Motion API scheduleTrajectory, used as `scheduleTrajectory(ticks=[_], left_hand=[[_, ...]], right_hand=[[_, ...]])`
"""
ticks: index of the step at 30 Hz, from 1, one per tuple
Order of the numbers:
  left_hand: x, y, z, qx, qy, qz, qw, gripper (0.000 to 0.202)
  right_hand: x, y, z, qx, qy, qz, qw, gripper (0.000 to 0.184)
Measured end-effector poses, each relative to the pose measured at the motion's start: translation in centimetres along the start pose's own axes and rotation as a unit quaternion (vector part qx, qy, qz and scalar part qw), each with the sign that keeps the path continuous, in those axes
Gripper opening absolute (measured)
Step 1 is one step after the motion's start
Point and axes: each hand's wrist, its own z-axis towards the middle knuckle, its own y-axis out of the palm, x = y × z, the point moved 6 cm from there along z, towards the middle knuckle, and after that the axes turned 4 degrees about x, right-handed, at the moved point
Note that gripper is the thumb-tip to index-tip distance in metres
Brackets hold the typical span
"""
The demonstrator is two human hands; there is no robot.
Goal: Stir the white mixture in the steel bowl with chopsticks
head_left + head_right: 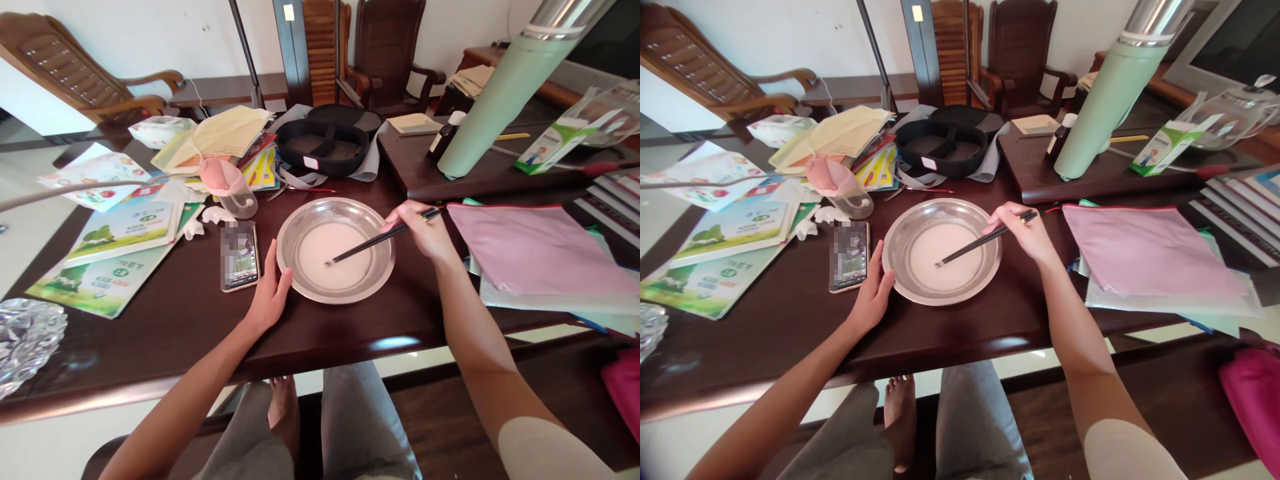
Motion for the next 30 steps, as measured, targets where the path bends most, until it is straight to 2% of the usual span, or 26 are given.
scheduleTrajectory(ticks=[2,3,7,9,11,14,16,18,21,23,25,27,30], left_hand=[[-0.1,0.0,0.0,-0.002,-0.001,0.001,1.000,0.087],[-0.1,0.0,0.0,-0.002,-0.002,0.001,1.000,0.087],[-0.1,0.0,0.0,-0.004,-0.005,0.005,1.000,0.089],[-0.1,0.1,0.0,-0.007,-0.007,0.010,1.000,0.091],[-0.1,0.2,0.0,-0.007,-0.009,0.012,1.000,0.092],[-0.1,0.1,0.0,-0.006,-0.011,0.012,1.000,0.093],[-0.2,0.1,0.0,-0.007,-0.013,0.014,1.000,0.094],[-0.3,0.0,0.0,-0.007,-0.013,0.015,1.000,0.095],[-0.3,0.0,0.0,-0.007,-0.012,0.017,1.000,0.095],[-0.2,0.1,0.1,-0.006,-0.010,0.017,1.000,0.093],[-0.1,0.1,0.1,-0.005,-0.008,0.017,1.000,0.092],[-0.1,0.1,0.1,-0.005,-0.008,0.017,1.000,0.091],[-0.2,0.1,0.1,-0.005,-0.008,0.015,1.000,0.092]], right_hand=[[-0.6,0.6,-0.1,-0.029,-0.021,-0.028,0.999,0.040],[-0.8,0.5,-0.1,-0.025,-0.031,-0.041,0.998,0.039],[-0.2,-1.7,0.3,0.080,-0.029,-0.022,0.996,0.041],[0.4,-2.1,0.3,0.095,-0.013,0.004,0.995,0.043],[0.6,-1.3,0.3,0.056,0.000,0.014,0.998,0.044],[0.1,0.7,-0.1,-0.035,-0.001,-0.001,0.999,0.042],[-0.5,1.3,-0.3,-0.055,-0.020,-0.026,0.998,0.041],[-0.8,0.6,-0.1,-0.020,-0.033,-0.038,0.999,0.039],[-0.3,-1.4,0.2,0.073,-0.030,-0.015,0.997,0.038],[0.3,-2.1,0.3,0.093,-0.020,0.008,0.995,0.039],[0.6,-1.6,0.2,0.061,-0.006,0.022,0.998,0.040],[0.5,-0.2,0.0,-0.002,0.005,0.024,1.000,0.038],[-0.3,1.1,-0.3,-0.055,-0.009,0.001,0.998,0.036]])
